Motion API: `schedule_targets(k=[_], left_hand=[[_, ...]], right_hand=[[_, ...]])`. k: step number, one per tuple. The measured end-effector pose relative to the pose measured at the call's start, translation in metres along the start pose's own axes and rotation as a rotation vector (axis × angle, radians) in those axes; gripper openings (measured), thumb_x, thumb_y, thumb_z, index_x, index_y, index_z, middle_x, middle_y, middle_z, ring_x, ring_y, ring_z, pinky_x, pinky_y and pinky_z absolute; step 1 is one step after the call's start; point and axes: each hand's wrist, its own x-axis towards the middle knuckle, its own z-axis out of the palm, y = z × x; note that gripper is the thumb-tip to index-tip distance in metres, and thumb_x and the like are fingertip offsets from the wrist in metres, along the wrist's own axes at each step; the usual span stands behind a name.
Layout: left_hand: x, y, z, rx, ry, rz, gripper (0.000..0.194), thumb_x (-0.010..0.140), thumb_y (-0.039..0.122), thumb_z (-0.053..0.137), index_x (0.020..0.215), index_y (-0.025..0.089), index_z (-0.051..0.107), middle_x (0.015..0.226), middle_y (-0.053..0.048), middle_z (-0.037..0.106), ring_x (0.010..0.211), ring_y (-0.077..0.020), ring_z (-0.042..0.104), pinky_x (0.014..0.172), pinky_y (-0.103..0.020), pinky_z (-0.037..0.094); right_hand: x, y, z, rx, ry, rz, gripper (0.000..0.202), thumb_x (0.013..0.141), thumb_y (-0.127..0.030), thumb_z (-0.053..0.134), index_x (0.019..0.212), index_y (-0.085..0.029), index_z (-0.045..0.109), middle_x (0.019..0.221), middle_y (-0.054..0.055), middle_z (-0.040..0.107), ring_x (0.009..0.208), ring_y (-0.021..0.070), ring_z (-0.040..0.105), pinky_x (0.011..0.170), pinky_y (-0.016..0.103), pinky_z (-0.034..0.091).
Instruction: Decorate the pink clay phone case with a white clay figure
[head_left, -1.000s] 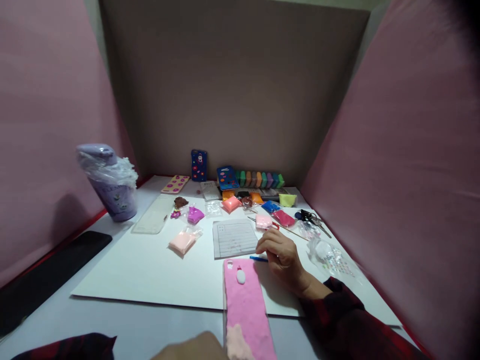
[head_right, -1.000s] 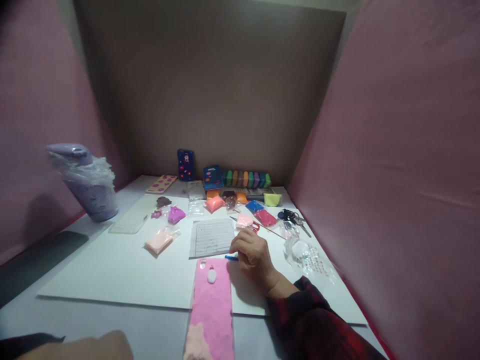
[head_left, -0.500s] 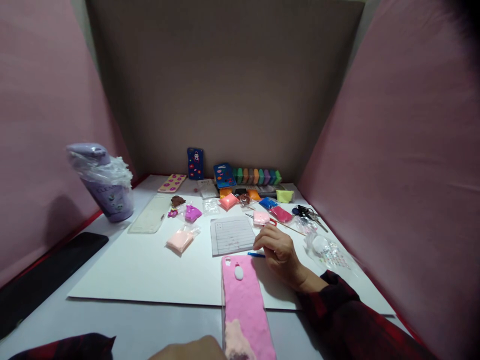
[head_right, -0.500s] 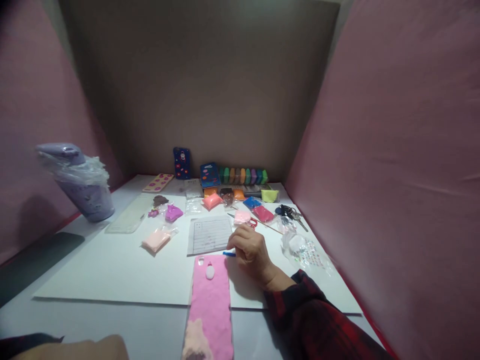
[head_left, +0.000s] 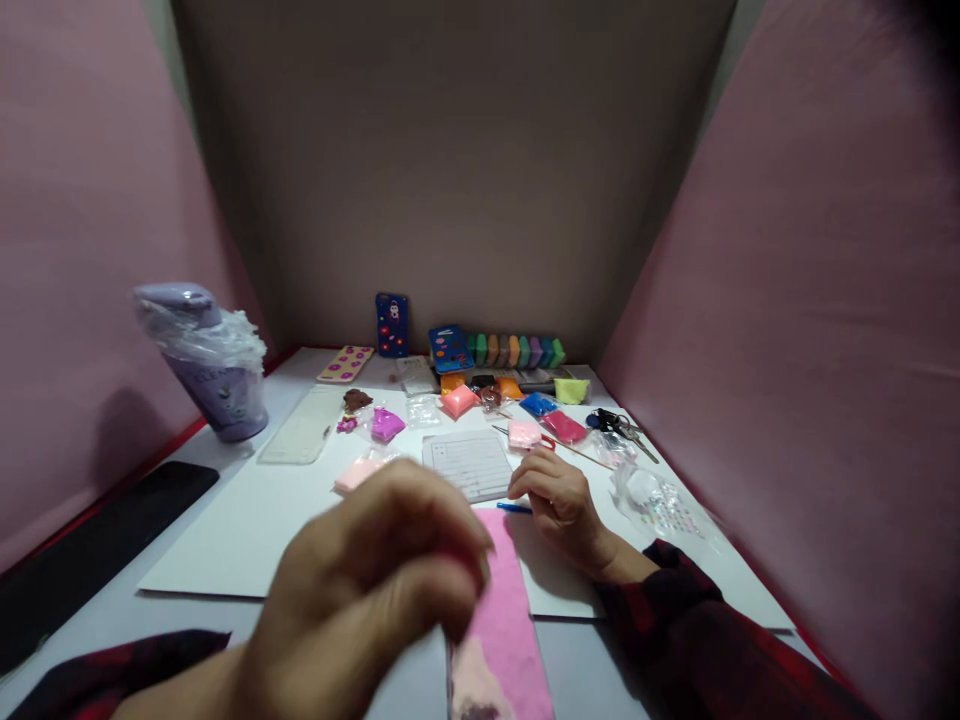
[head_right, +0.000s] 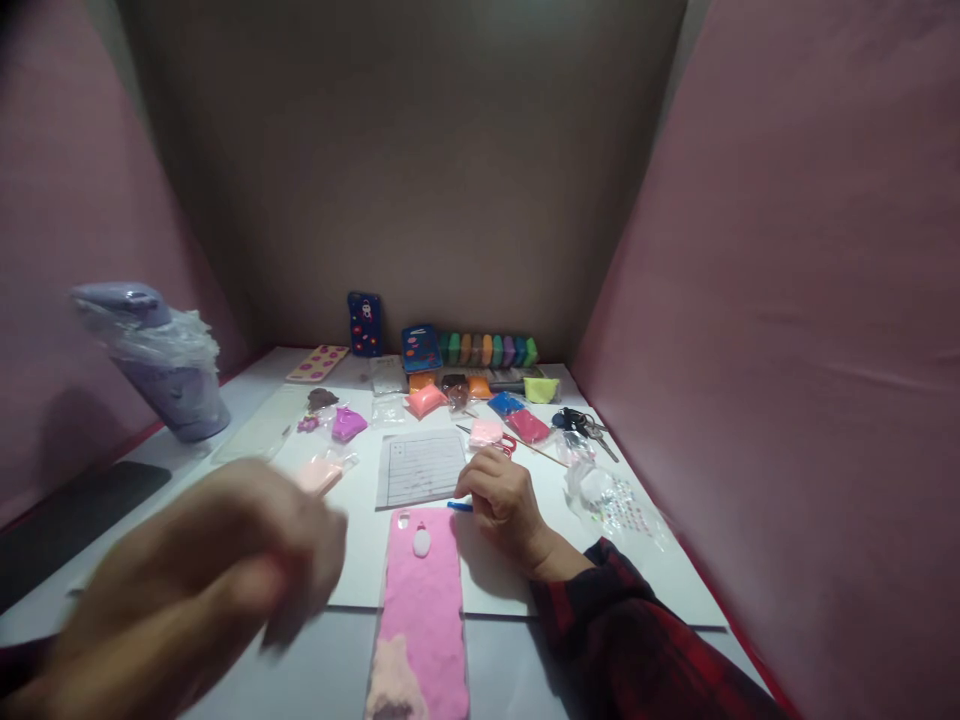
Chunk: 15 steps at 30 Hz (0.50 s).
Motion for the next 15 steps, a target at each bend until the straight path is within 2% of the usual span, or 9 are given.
schedule_targets(k=[1,3,5,7,10,15], left_hand=[[0.02,-0.001,0.003,-0.003,0.011,-0.088,0.013,0.084,0.03,0.061,0.078,0.019,0.065,0.058,0.0,0.057,0.049,-0.011,0.05,0.042,-0.023,0.039],[0.056,-0.012,0.005,-0.024,0.024,-0.152,0.013,0.079,0.029,0.067,0.08,0.016,0.063,0.06,0.001,0.056,0.047,-0.0089,0.048,0.039,-0.02,0.035],[0.076,-0.029,0.005,-0.052,0.05,-0.209,0.019,0.077,0.03,0.067,0.087,0.015,0.062,0.061,0.001,0.06,0.041,-0.0064,0.043,0.037,-0.019,0.031],[0.081,-0.047,0.004,-0.043,0.058,-0.27,0.019,0.075,0.028,0.067,0.085,0.013,0.062,0.063,0.0,0.062,0.041,-0.0054,0.042,0.038,-0.019,0.03],[0.072,-0.067,0.006,-0.042,0.043,-0.308,0.016,0.074,0.026,0.066,0.081,0.012,0.063,0.063,-0.002,0.064,0.044,-0.0066,0.045,0.04,-0.019,0.033],[0.063,-0.082,0.009,-0.021,0.07,-0.333,0.011,0.074,0.025,0.065,0.075,0.014,0.064,0.052,0.003,0.058,0.038,-0.0059,0.041,0.036,-0.017,0.027]], right_hand=[[0.0,0.0,0.0,0.0,0.0,0.001,0.032,0.079,0.0,0.04,0.066,-0.02,0.062,0.064,0.004,0.062,0.065,0.0179,0.055,0.064,0.033,0.046],[0.0,0.0,0.0,0.001,-0.003,0.0,0.032,0.08,0.0,0.04,0.066,-0.02,0.062,0.064,0.004,0.062,0.065,0.0179,0.055,0.064,0.033,0.046],[0.0,-0.001,0.0,0.0,-0.009,-0.003,0.032,0.08,0.0,0.041,0.067,-0.02,0.062,0.064,0.004,0.062,0.065,0.0179,0.055,0.065,0.033,0.046],[0.0,0.0,0.0,-0.001,-0.015,-0.008,0.031,0.08,-0.001,0.041,0.066,-0.02,0.061,0.064,0.004,0.062,0.064,0.018,0.054,0.064,0.033,0.045],[-0.001,0.001,0.002,-0.002,-0.023,-0.015,0.03,0.08,-0.002,0.042,0.066,-0.02,0.061,0.063,0.004,0.062,0.063,0.0183,0.054,0.062,0.033,0.044],[0.003,-0.001,-0.002,0.009,-0.051,0.013,0.029,0.077,-0.001,0.042,0.071,-0.02,0.064,0.068,0.005,0.064,0.067,0.0196,0.056,0.064,0.034,0.047]])
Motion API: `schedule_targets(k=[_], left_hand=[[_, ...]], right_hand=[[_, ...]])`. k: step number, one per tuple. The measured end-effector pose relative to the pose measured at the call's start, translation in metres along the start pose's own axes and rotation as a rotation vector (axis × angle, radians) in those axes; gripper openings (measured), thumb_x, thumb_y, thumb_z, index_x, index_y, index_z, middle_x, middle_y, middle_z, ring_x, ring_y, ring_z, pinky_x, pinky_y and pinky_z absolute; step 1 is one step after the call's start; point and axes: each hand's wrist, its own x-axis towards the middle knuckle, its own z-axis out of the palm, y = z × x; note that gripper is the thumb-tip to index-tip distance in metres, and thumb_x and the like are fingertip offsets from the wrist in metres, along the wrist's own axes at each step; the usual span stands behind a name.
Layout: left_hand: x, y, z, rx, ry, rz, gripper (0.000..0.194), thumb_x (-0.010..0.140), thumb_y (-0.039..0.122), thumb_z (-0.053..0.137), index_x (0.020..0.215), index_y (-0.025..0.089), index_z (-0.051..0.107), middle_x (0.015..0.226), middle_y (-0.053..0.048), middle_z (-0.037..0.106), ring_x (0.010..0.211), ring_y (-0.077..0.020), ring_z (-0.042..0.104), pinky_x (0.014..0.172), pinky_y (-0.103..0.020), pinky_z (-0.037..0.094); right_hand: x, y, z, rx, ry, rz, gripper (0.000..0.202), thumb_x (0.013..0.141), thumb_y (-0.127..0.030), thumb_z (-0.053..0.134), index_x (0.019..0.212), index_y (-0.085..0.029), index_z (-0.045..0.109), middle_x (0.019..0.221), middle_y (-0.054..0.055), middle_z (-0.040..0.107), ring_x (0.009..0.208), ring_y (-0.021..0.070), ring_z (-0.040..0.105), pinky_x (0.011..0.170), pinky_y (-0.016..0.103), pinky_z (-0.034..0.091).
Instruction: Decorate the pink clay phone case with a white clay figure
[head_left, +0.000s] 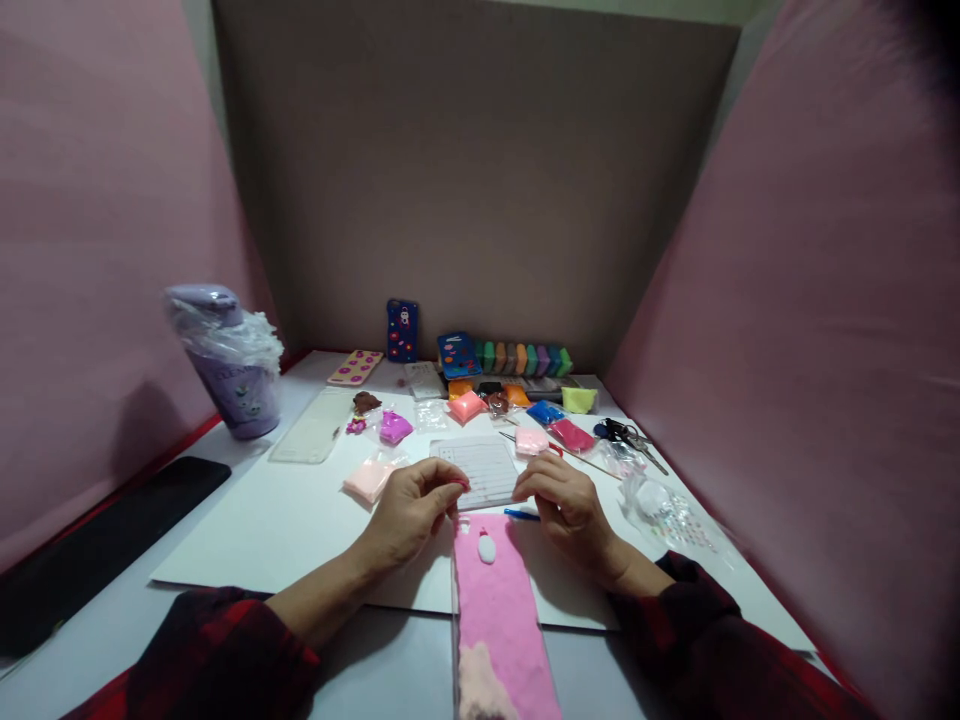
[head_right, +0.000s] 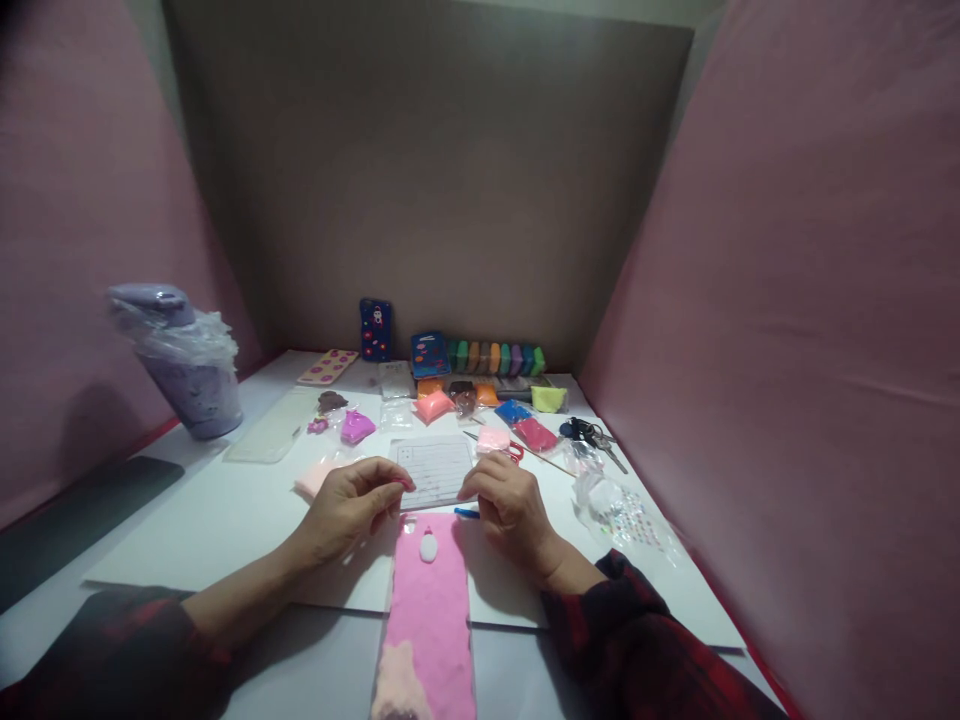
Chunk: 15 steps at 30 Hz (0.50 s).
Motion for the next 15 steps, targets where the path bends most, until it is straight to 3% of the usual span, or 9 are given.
schedule_targets(k=[3,6,10,15], left_hand=[[0.002,-0.003,0.0,-0.007,0.035,0.014,0.01,0.074,0.024,0.066,0.075,0.014,0.064,0.047,0.005,0.054,0.037,-0.0059,0.041,0.037,-0.017,0.028],[0.001,-0.005,0.0,-0.026,0.041,0.031,0.011,0.074,0.025,0.067,0.074,0.014,0.066,0.047,0.005,0.054,0.039,-0.0065,0.042,0.039,-0.018,0.031],[-0.004,-0.005,0.003,-0.045,0.007,0.042,0.013,0.074,0.025,0.069,0.078,0.012,0.07,0.049,0.003,0.055,0.043,-0.0067,0.044,0.041,-0.019,0.031],[-0.009,-0.002,0.005,-0.085,-0.015,0.052,0.013,0.073,0.024,0.069,0.079,0.012,0.07,0.051,0.003,0.057,0.045,-0.0078,0.046,0.044,-0.02,0.034]], right_hand=[[0.009,-0.014,-0.006,0.006,-0.017,0.067,0.035,0.075,0.001,0.04,0.087,-0.019,0.065,0.08,0.006,0.066,0.077,0.0199,0.06,0.069,0.034,0.049],[0.018,-0.034,-0.006,0.005,-0.035,0.17,0.03,0.081,-0.002,0.043,0.095,-0.019,0.063,0.084,0.004,0.068,0.076,0.0174,0.062,0.064,0.028,0.048],[0.019,-0.05,0.008,0.048,-0.056,0.351,0.016,0.084,-0.011,0.054,0.089,-0.02,0.065,0.079,0.003,0.068,0.071,0.0162,0.061,0.055,0.024,0.044],[0.007,-0.049,0.027,0.08,-0.036,0.334,0.014,0.087,-0.016,0.053,0.083,-0.019,0.066,0.075,0.004,0.067,0.066,0.0158,0.06,0.052,0.024,0.043]])
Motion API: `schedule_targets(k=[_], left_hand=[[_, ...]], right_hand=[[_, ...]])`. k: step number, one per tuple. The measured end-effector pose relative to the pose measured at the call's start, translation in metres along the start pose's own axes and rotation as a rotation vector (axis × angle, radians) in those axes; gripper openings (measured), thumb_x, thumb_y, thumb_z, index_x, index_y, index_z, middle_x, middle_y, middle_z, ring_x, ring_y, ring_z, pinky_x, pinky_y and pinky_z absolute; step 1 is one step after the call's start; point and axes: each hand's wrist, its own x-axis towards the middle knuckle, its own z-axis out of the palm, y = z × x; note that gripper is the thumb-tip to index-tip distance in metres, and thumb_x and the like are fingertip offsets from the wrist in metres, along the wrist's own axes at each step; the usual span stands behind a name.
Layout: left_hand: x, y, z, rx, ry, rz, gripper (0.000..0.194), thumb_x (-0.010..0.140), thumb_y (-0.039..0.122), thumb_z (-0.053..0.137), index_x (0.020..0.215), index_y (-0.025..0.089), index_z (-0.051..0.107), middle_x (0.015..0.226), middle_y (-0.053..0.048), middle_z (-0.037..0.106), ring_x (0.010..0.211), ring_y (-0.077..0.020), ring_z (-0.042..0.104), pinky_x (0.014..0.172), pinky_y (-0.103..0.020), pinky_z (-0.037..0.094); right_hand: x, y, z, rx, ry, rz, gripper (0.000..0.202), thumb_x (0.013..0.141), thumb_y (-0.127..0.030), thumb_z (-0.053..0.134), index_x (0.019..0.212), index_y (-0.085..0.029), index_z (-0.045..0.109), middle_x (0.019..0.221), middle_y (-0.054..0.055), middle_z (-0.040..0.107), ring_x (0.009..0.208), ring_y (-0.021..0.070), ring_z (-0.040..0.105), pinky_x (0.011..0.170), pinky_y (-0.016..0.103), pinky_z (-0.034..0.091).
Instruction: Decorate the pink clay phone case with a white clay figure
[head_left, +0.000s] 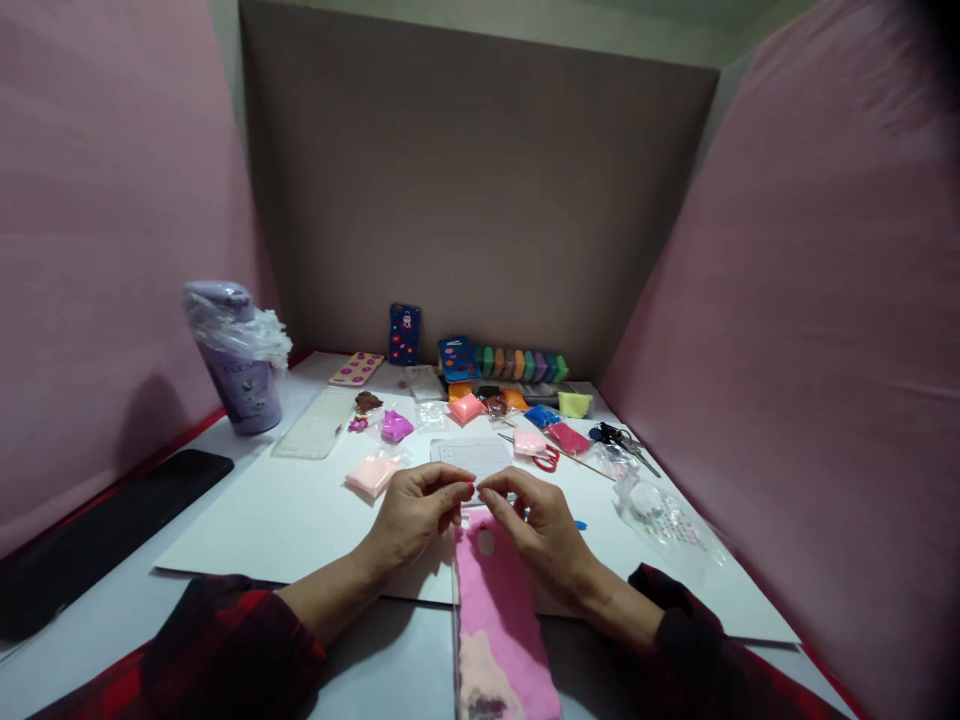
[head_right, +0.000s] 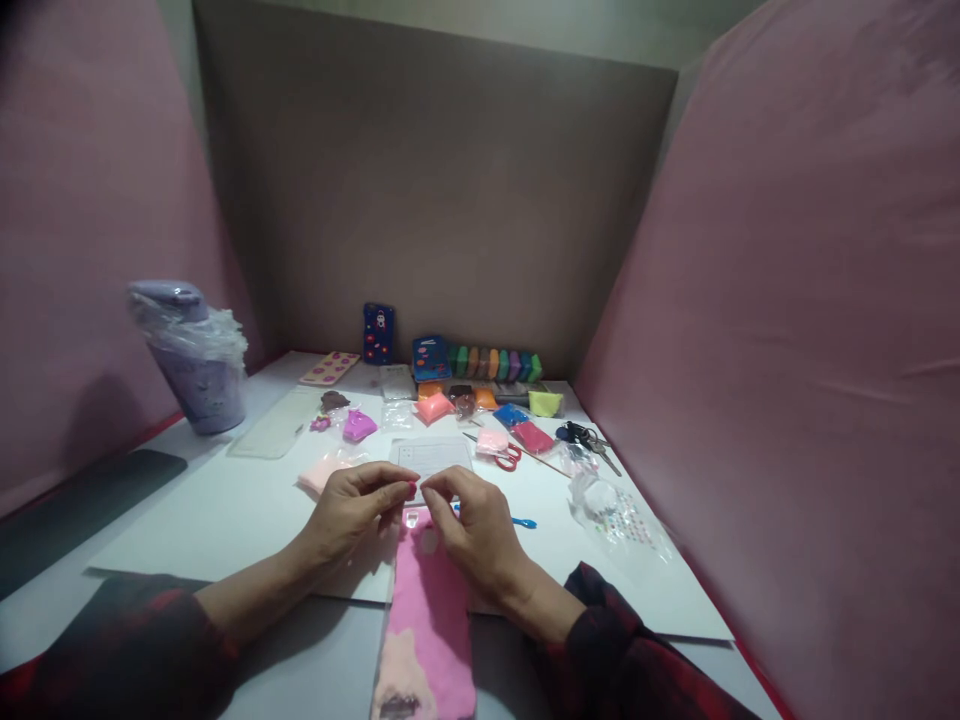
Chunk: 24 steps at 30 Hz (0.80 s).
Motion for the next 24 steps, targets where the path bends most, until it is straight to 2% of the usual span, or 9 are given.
schedule_targets(k=[7,24], left_hand=[[-0.0031,-0.0009,0.0027,-0.023,-0.043,0.007,0.01,0.075,0.023,0.068,0.074,0.013,0.064,0.053,0.003,0.058,0.046,-0.0081,0.05,0.046,-0.019,0.038],[-0.0042,-0.0011,0.0046,0.016,-0.073,0.005,0.013,0.076,0.024,0.067,0.07,0.013,0.063,0.052,0.003,0.059,0.047,-0.0088,0.053,0.047,-0.019,0.041]], right_hand=[[-0.0053,0.0059,0.0058,0.053,0.01,-0.02,0.013,0.087,-0.021,0.054,0.085,-0.018,0.066,0.073,0.004,0.065,0.065,0.0159,0.059,0.052,0.024,0.044],[-0.0087,0.0041,0.0028,0.097,0.004,0.025,0.017,0.088,-0.023,0.053,0.077,-0.017,0.064,0.069,0.003,0.062,0.062,0.0145,0.055,0.056,0.026,0.042]])
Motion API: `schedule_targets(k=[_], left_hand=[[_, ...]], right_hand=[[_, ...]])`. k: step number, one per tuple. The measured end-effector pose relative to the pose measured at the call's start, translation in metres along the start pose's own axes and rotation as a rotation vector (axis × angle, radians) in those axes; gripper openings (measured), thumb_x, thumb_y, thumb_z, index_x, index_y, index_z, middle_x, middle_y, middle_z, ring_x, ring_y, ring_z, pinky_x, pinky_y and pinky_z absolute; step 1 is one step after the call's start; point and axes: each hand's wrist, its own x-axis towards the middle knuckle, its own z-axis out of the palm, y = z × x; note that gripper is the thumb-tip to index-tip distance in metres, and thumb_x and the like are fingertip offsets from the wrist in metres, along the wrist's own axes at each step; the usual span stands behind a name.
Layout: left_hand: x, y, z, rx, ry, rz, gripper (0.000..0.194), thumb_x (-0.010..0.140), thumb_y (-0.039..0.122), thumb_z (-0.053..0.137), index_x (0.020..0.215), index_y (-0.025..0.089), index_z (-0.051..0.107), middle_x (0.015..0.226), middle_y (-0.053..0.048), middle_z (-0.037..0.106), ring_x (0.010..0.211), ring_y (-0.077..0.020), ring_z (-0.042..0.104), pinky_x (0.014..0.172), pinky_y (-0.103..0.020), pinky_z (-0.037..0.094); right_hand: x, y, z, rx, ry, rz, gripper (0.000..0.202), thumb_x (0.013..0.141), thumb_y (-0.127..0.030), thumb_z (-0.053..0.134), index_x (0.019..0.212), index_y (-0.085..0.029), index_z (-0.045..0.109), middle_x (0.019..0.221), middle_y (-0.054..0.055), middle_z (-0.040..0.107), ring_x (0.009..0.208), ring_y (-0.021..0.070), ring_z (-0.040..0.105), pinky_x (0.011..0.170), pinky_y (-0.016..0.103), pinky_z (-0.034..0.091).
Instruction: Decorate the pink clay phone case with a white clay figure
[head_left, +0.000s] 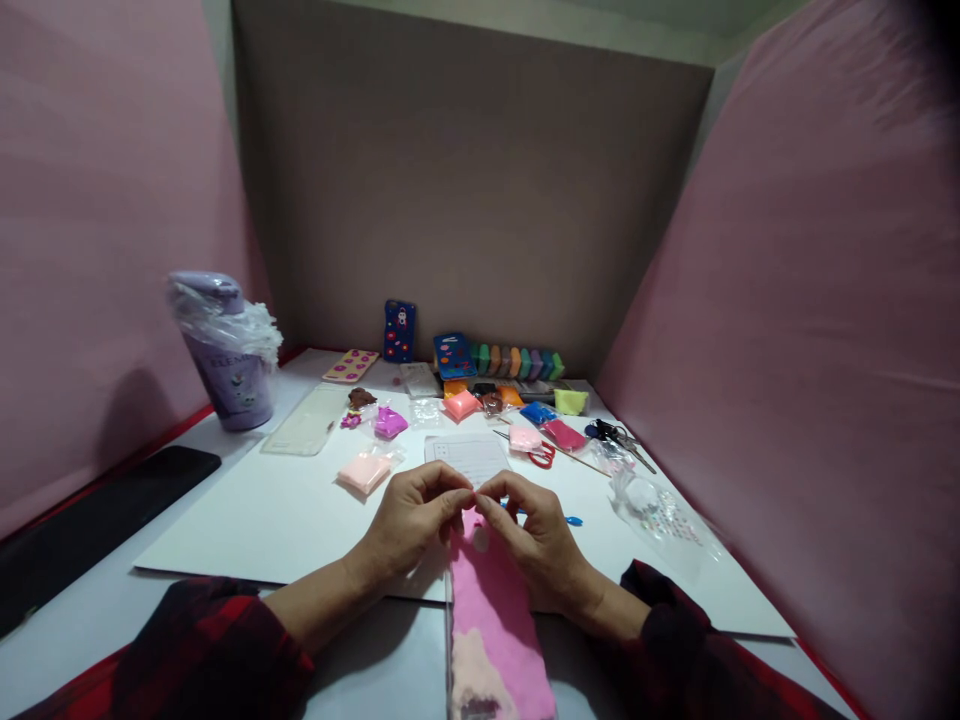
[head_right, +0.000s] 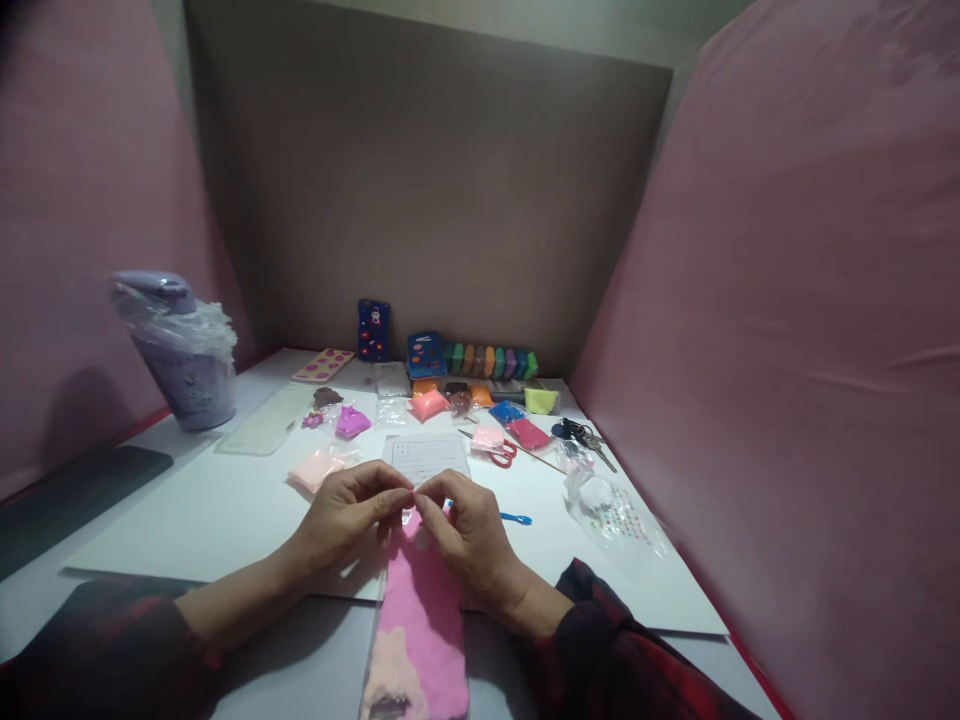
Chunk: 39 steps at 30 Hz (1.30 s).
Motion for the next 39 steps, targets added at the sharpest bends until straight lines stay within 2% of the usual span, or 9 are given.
schedule_targets(k=[13,20,26,33,39], left_hand=[[0.0004,-0.0061,-0.0015,-0.007,0.015,-0.006,0.013,0.077,0.024,0.068,0.072,0.013,0.065,0.056,0.002,0.061,0.046,-0.0067,0.05,0.045,-0.017,0.039],[0.0018,-0.0088,-0.0008,-0.031,-0.002,-0.027,0.018,0.075,0.029,0.071,0.071,0.013,0.063,0.053,0.003,0.058,0.046,-0.0073,0.05,0.045,-0.018,0.038],[0.0009,-0.0089,-0.0003,-0.053,0.013,-0.044,0.017,0.074,0.027,0.07,0.07,0.013,0.062,0.053,0.003,0.058,0.046,-0.0077,0.051,0.046,-0.019,0.039],[0.0011,-0.0081,-0.0015,-0.058,0.017,-0.054,0.016,0.075,0.027,0.07,0.071,0.013,0.063,0.055,0.002,0.061,0.046,-0.0079,0.052,0.046,-0.019,0.04],[-0.0002,-0.0081,-0.0003,-0.045,0.012,-0.053,0.015,0.074,0.026,0.07,0.07,0.013,0.062,0.054,0.002,0.06,0.047,-0.0082,0.052,0.046,-0.019,0.04]], right_hand=[[-0.0015,-0.0009,-0.0016,0.038,-0.011,0.029,0.017,0.09,-0.02,0.049,0.089,-0.017,0.065,0.079,0.004,0.067,0.07,0.0153,0.06,0.059,0.026,0.042],[-0.0019,-0.0006,0.0014,0.001,-0.001,0.038,0.017,0.089,-0.023,0.052,0.081,-0.015,0.064,0.074,0.004,0.065,0.066,0.0148,0.058,0.059,0.026,0.041],[-0.0016,0.0016,0.0027,0.003,0.008,0.041,0.018,0.088,-0.023,0.053,0.076,-0.015,0.063,0.069,0.004,0.064,0.063,0.0147,0.056,0.058,0.026,0.041],[-0.0029,0.0027,0.0004,0.032,-0.012,0.031,0.018,0.09,-0.022,0.05,0.086,-0.016,0.067,0.079,0.005,0.068,0.072,0.0153,0.062,0.063,0.025,0.044],[-0.0032,0.0009,0.0019,0.001,-0.012,0.048,0.019,0.088,-0.023,0.054,0.075,-0.015,0.064,0.071,0.004,0.066,0.065,0.0154,0.059,0.059,0.026,0.042]])
